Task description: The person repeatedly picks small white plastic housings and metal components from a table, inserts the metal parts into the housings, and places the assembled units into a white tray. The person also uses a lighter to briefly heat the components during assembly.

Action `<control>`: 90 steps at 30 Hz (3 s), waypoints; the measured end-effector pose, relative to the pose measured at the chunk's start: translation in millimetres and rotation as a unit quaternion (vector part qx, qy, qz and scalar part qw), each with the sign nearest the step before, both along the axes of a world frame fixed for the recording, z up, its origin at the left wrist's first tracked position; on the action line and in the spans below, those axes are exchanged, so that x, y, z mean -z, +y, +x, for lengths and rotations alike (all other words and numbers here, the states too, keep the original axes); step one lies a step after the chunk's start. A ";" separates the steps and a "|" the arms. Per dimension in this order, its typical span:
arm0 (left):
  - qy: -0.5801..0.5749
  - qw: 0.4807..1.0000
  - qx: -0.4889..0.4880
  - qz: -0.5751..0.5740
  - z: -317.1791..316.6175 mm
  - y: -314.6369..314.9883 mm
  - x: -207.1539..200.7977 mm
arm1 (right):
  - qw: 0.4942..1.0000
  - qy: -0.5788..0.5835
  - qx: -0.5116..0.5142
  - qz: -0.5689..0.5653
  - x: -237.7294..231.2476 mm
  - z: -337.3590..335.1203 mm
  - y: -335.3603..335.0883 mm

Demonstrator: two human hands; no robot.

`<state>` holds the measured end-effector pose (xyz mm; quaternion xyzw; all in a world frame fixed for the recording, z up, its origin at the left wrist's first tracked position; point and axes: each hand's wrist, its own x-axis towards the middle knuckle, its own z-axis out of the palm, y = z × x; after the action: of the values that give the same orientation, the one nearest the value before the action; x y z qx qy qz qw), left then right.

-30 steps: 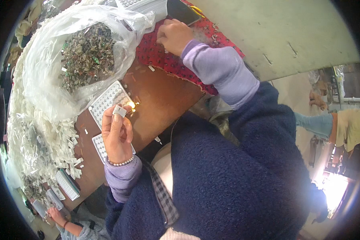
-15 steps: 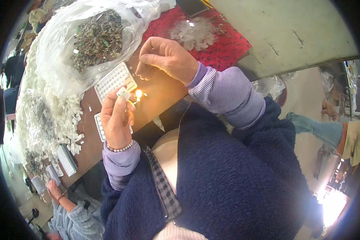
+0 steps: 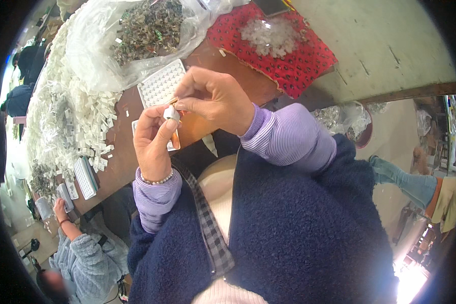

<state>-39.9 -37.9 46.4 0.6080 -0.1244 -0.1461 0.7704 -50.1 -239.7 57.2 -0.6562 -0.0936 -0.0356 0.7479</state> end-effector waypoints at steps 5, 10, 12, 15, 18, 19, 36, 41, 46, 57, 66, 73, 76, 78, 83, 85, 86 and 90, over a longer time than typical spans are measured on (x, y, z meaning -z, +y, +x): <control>0.069 0.996 0.003 -0.050 -3.9 1.8 -3.8 | 0.991 -0.103 0.060 -0.055 3.4 -4.5 4.4; 0.097 0.993 0.001 -0.071 -2.5 3.1 5.2 | 0.943 -0.235 0.104 -0.212 3.4 1.4 6.4; 0.087 0.994 -0.003 -0.066 -0.2 5.1 10.1 | 0.931 -0.250 0.093 -0.249 3.1 3.3 7.0; 0.082 0.995 0.007 -0.048 6.9 10.2 14.7 | 0.938 -0.236 0.061 -0.246 3.2 4.6 7.9; 0.098 0.995 0.012 -0.025 10.6 11.5 18.6 | 0.941 -0.195 0.054 -0.271 4.3 7.6 12.6; 0.101 0.995 0.015 -0.019 13.5 13.0 20.0 | 0.944 -0.192 0.059 -0.263 4.4 9.6 14.2; 0.342 0.826 0.064 -0.444 43.2 42.2 43.1 | 0.907 -0.108 0.128 -0.385 41.1 169.8 -37.5; 0.332 0.884 0.049 -0.327 32.2 22.9 43.5 | 0.949 -0.028 0.112 -0.292 43.1 103.9 -72.6; 0.229 0.964 0.059 -0.125 24.5 7.6 28.5 | 0.990 0.017 0.073 -0.121 50.3 53.2 -70.7; 0.029 0.995 0.024 0.090 22.5 12.1 6.9 | 0.976 -0.145 -0.043 -0.154 12.6 3.7 -16.2; 0.070 0.997 -0.035 -0.015 9.9 11.2 7.5 | 0.984 -0.130 0.021 -0.117 17.8 -5.4 -13.1; -0.002 0.996 -0.090 0.017 1.2 15.7 6.7 | 0.993 -0.076 0.048 -0.083 26.1 -0.3 3.4; 0.011 0.995 -0.098 0.017 3.3 25.5 9.5 | 0.954 -0.180 0.079 -0.226 21.4 5.4 20.2; -0.006 0.993 -0.104 0.062 1.8 33.4 10.6 | 0.892 -0.287 0.077 -0.340 18.5 16.6 31.4; 0.028 0.992 -0.092 0.084 16.0 67.7 10.8 | 0.868 -0.311 0.059 -0.382 19.6 31.8 53.4; -0.133 0.943 -0.169 0.254 45.7 93.2 14.4 | 0.884 -0.278 0.051 -0.372 25.3 33.6 56.0; -0.169 0.901 -0.199 0.347 60.6 105.3 17.3 | 0.906 -0.242 0.038 -0.345 28.5 32.6 56.8; -0.169 0.708 -0.239 0.643 102.0 139.3 28.4 | 0.945 -0.176 -0.010 -0.275 39.5 25.3 57.6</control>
<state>62.1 101.4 18.0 0.9801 0.0214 0.1034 0.1681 -24.8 -182.1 17.8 -0.8189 -0.2364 -0.1164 0.5099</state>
